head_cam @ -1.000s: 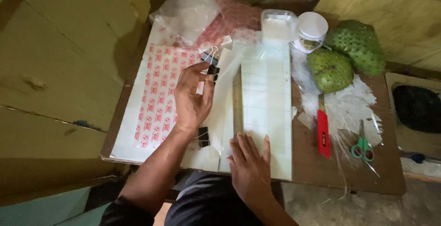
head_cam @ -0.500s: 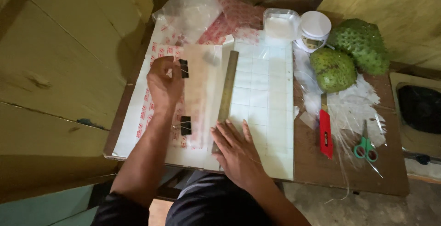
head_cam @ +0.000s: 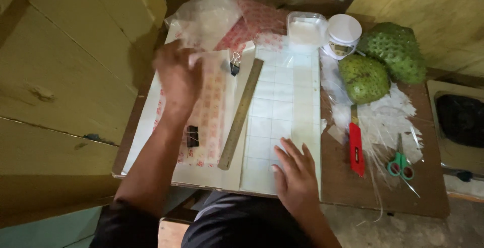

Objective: Measuring and cutting plastic packaging sheets using a ruler and a utility knife on a workspace.

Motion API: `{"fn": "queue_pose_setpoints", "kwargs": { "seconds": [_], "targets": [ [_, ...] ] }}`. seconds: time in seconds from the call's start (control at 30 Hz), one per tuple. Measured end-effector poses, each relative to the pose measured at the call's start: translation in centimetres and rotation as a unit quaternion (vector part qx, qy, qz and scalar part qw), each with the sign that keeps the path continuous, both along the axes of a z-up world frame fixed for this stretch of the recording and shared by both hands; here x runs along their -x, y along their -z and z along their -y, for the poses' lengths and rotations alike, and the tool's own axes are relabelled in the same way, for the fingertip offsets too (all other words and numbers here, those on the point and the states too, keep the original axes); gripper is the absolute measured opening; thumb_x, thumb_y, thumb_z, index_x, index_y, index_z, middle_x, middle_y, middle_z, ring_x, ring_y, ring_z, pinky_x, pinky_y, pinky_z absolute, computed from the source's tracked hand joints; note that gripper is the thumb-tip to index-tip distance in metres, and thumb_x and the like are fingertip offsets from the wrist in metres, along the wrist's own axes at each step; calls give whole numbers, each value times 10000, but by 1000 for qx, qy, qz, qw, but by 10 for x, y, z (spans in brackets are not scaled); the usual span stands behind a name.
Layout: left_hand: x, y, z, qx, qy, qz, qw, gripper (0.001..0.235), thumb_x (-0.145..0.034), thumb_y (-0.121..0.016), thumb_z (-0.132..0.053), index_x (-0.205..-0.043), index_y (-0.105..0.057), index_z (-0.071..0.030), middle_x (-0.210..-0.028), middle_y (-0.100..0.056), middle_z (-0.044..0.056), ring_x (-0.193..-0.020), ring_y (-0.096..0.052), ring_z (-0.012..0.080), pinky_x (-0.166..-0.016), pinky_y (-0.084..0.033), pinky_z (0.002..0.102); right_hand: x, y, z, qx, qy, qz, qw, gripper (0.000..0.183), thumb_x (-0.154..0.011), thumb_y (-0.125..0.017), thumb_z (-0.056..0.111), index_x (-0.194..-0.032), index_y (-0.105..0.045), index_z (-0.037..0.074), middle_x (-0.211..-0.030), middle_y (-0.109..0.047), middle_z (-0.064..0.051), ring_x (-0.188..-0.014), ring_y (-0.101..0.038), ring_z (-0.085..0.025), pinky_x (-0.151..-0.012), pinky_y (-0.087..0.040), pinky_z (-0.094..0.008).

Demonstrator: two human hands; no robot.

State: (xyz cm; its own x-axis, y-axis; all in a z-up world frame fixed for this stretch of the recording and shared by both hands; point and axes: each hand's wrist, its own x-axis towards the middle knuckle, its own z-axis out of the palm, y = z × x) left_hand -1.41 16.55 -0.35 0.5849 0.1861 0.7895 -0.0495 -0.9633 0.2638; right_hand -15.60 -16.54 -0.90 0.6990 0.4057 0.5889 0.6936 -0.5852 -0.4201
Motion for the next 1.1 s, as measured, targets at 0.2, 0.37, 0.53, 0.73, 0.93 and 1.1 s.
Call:
{"fn": "queue_pose_setpoints", "kwargs": {
  "seconds": [0.2,0.37,0.53,0.73,0.93,1.1],
  "targets": [
    [-67,-1,26,-125,151,-208,958,135,-865,-756,-67,-977,-816,-114,-1017,-780,61,-906,-690,301,-724,-591,444,2,22,7,-33,46,30,998,258,-1013,-589,99,-1251,-660,29,-1399,-625,-138,-1309,-631,-310,-1171,-438,-555],
    [-120,46,21,-101,196,-317,923,214,-828,-621,24,-942,-763,-89,-986,-717,149,-849,-652,356,-696,-536,472,0,31,6,-40,64,46,996,218,-1008,-585,106,-1177,-694,22,-1339,-667,-136,-1241,-658,-285,-1133,-465,-529],
    [-122,39,29,-137,114,-408,895,362,-800,-619,84,-886,-769,-234,-945,-739,23,-835,-727,270,-707,-591,414,0,36,11,-47,67,36,996,221,-989,-605,99,-1170,-700,16,-1330,-671,-137,-1196,-678,-278,-1132,-464,-529],
    [-110,6,22,15,135,-418,898,313,-846,-515,-11,-885,-747,-217,-971,-743,53,-833,-682,289,-649,-514,434,1,32,8,-58,73,47,995,218,-984,-621,78,-1175,-700,11,-1301,-688,-137,-1181,-680,-264,-1118,-492,-520],
    [-83,-30,25,256,251,-360,861,198,-902,-561,-55,-810,-703,-158,-1129,-765,34,-1129,-709,239,-978,-543,385,1,42,11,-62,89,21,994,220,-975,-619,90,-1177,-696,49,-1322,-679,-106,-1185,-659,-284,-1144,-465,-497],
    [-89,-5,26,332,349,-143,865,239,-935,-652,43,-833,-633,-171,-1080,-626,3,-1088,-604,167,-953,-414,292,4,36,11,-103,103,-1,989,211,-991,-604,124,-1162,-715,67,-1279,-700,-85,-1213,-628,-287,-1122,-507,-443]
  ]
}}
